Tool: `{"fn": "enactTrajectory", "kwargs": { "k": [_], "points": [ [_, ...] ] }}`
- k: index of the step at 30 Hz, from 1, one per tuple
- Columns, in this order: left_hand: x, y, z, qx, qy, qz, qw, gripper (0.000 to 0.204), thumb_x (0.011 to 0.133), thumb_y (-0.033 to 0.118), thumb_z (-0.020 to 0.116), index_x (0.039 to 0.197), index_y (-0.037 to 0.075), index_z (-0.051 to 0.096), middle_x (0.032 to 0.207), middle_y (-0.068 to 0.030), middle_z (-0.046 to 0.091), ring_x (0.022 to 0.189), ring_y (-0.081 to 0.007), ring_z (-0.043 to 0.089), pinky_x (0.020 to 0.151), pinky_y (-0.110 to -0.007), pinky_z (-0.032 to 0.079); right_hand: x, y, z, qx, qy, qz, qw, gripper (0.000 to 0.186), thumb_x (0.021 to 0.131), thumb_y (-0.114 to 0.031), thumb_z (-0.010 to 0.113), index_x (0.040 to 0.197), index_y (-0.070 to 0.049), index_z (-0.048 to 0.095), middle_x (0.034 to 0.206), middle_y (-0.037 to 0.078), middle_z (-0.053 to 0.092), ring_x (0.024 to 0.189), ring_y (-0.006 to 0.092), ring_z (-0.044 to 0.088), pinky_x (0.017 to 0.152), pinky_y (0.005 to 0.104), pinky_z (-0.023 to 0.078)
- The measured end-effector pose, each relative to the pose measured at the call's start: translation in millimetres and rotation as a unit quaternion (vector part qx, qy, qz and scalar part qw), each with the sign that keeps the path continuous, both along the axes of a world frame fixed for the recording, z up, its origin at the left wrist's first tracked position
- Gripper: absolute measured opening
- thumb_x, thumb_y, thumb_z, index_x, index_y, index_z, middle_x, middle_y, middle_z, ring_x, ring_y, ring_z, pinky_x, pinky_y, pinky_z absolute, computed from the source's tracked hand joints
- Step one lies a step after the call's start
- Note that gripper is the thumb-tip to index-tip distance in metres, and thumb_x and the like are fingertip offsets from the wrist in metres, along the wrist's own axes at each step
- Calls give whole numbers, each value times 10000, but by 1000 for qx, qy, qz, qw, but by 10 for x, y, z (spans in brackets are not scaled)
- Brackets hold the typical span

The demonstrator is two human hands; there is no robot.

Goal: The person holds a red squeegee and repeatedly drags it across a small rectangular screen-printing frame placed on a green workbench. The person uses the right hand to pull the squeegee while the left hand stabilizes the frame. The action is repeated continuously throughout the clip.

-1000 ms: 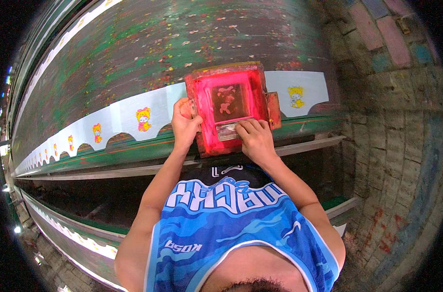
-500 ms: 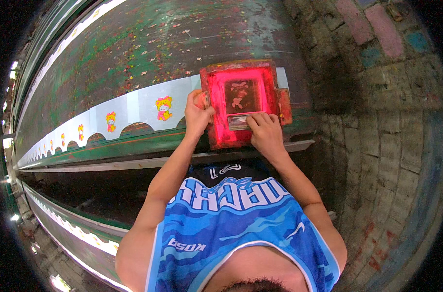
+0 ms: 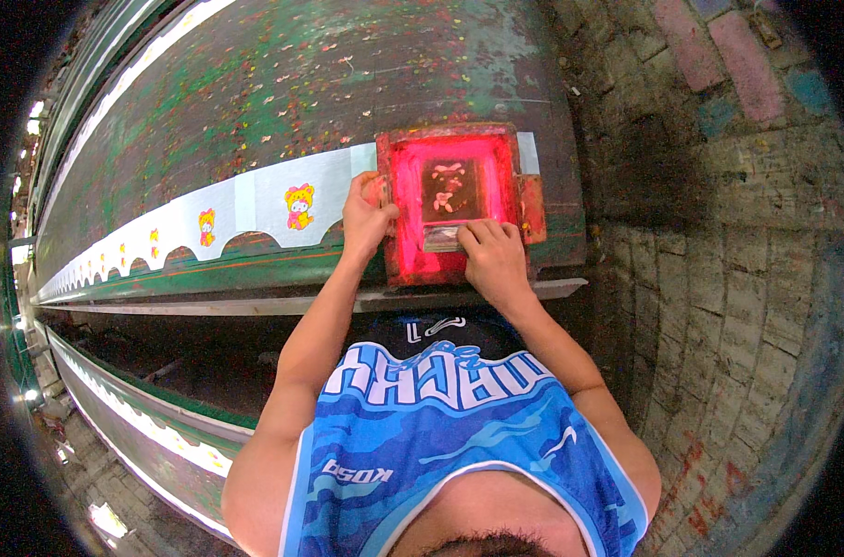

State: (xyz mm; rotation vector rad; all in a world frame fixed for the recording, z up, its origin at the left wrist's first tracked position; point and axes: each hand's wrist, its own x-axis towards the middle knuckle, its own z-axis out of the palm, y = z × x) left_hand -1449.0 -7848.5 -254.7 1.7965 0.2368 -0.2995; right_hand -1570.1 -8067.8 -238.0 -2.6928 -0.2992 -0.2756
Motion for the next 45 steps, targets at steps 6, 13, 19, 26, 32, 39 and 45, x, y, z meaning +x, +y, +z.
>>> {"fn": "enactTrajectory", "kwargs": {
  "k": [6,13,19,26,32,39,45],
  "points": [
    [-9,32,-123,110,-42,-26,993,650,738,55,773,1359,58,582,1084,-151,758,967,-247,742,883,-374,585,-262,4,78,21,-7,-2,1000,246,827,-105,666,1070,-67,688,1122,87,702,1092,281,664,933,491,481],
    [-15,42,-212,157,-78,-42,984,646,733,93,793,1349,64,600,1176,-205,744,1089,-350,732,961,-426,564,-64,23,-167,-25,-65,14,997,262,814,-126,679,1073,-86,681,1141,70,694,1093,268,661,918,480,478],
    [-2,43,-215,139,-75,-43,986,658,722,94,790,1353,75,606,1188,-222,734,1131,-401,712,973,-454,555,911,-86,-232,-32,-68,-3,997,219,824,-142,713,1039,-100,707,1078,84,714,1059,294,673,898,490,476],
    [-5,40,-207,132,-65,-53,988,661,724,82,788,1359,69,606,1189,-219,724,1120,-383,707,986,-441,550,1358,-188,-111,-24,-33,-23,999,129,857,-154,713,971,-93,719,1058,115,737,1062,321,681,911,505,478],
    [-8,64,-440,142,-152,-49,977,639,763,48,759,1373,39,572,1166,-164,744,1015,-278,734,929,-391,576,349,-11,-235,-37,-28,-18,999,265,817,-105,687,1082,-95,688,1157,82,715,1129,286,661,929,506,471],
    [-2,97,-538,72,-78,-44,993,667,753,31,757,1391,53,564,1088,-139,709,907,-238,694,778,-365,572,-480,152,-196,-39,25,-3,999,407,835,-131,682,1238,-79,658,1274,87,673,1233,270,616,1019,497,456],
    [-36,50,-186,5,19,-13,1000,673,738,-30,749,1379,55,563,1033,-110,723,768,-222,716,664,-354,605,-606,-20,-119,38,84,46,995,471,889,-244,743,1309,-55,643,1348,121,663,1271,299,608,1066,494,442]
  ]
}}
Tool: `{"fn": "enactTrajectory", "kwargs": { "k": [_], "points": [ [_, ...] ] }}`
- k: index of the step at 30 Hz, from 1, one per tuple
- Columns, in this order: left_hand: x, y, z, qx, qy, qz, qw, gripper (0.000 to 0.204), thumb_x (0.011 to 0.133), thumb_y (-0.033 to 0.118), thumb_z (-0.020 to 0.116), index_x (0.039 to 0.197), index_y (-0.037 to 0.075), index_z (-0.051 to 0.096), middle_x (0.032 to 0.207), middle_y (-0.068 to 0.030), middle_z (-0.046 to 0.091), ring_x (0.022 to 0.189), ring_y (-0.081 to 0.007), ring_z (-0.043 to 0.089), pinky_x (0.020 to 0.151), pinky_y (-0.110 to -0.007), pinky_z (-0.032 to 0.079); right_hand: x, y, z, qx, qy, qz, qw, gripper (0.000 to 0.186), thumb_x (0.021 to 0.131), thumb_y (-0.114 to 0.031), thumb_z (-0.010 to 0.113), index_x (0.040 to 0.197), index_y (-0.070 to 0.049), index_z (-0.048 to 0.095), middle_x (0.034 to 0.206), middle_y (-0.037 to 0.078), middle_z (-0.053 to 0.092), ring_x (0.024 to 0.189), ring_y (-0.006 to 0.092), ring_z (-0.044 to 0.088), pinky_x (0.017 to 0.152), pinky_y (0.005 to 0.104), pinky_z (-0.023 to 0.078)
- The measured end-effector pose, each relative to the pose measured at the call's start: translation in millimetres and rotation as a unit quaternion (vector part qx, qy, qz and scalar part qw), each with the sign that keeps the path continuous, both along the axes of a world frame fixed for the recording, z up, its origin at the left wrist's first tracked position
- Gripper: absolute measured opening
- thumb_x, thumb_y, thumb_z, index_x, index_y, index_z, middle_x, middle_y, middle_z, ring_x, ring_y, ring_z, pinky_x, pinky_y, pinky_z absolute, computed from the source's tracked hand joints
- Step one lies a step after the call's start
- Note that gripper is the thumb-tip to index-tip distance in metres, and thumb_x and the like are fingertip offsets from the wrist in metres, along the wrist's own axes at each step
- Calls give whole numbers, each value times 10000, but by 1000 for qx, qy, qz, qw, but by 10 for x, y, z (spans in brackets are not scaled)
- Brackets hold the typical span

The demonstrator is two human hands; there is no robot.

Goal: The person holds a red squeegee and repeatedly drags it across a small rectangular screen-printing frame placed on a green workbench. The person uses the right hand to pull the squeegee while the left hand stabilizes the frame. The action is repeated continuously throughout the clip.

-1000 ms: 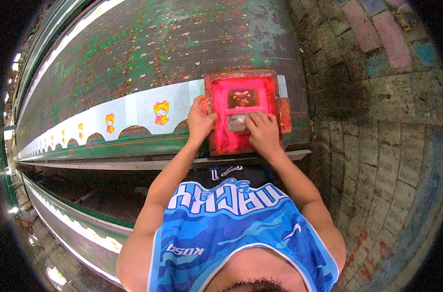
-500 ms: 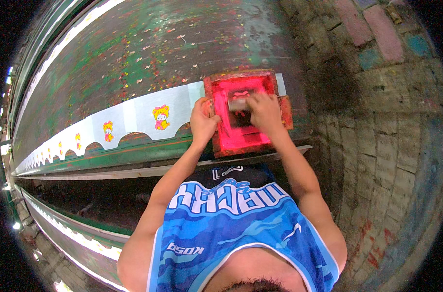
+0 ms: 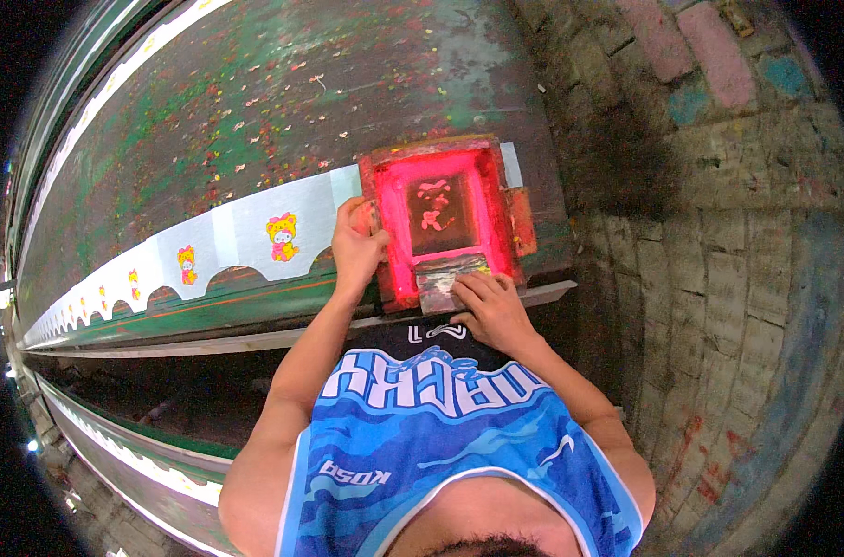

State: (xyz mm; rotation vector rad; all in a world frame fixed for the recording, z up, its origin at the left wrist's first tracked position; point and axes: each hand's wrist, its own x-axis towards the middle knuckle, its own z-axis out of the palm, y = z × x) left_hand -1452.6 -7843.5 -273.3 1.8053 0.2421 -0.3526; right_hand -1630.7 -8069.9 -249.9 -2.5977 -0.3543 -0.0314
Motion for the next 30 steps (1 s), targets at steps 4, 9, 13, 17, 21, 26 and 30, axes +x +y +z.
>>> {"fn": "enactTrajectory", "kwargs": {
  "k": [4,9,13,17,21,26,30],
  "points": [
    [-27,-187,254,0,-64,9,998,664,741,-44,743,1374,44,558,1083,-111,715,800,-191,706,678,-339,604,30,-426,119,93,-80,-90,988,454,916,-226,777,1312,-41,651,1341,148,667,1246,360,617,1053,485,466],
    [-117,-838,462,41,-110,0,993,680,692,-23,735,1352,24,581,1209,-113,685,1048,-209,686,929,-344,575,117,-1275,123,126,-161,-277,939,419,973,-180,733,1339,-3,628,1393,212,617,1283,403,581,1105,498,453],
    [-342,-1640,581,40,-104,-1,994,687,702,-18,754,1364,18,574,1217,-121,690,1061,-209,683,953,-341,560,-60,-2058,113,148,-157,-357,909,469,1023,-225,692,1409,12,573,1429,230,587,1333,409,546,1137,497,431],
    [-512,-2502,551,38,-129,-19,991,693,703,-25,762,1368,18,570,1220,-126,689,1056,-207,680,948,-338,558,-391,-2905,126,160,-156,-415,882,460,1066,-264,642,1424,14,567,1434,233,592,1354,397,547,1160,490,419],
    [-696,-3272,419,9,-74,-27,997,711,709,-29,753,1394,39,574,1216,-112,688,1029,-209,683,887,-343,586,-748,-3763,63,194,-71,-448,870,448,1091,-285,597,1416,23,601,1399,254,638,1317,393,601,1148,456,445],
    [-845,-3892,421,-14,-43,-26,999,700,703,-39,758,1374,19,567,1224,-128,691,1074,-220,682,971,-348,551,-910,-4381,-90,207,-32,-461,862,506,1126,-337,556,1449,51,597,1375,221,681,1266,296,650,1085,398,485],
    [-840,-4162,543,3,-57,-20,998,690,711,-41,749,1374,21,567,1229,-134,691,1090,-219,677,989,-355,545,-796,-4652,-30,232,-19,-449,863,551,1115,-364,578,1474,53,574,1417,240,664,1296,299,641,1103,401,476]
  ]
}}
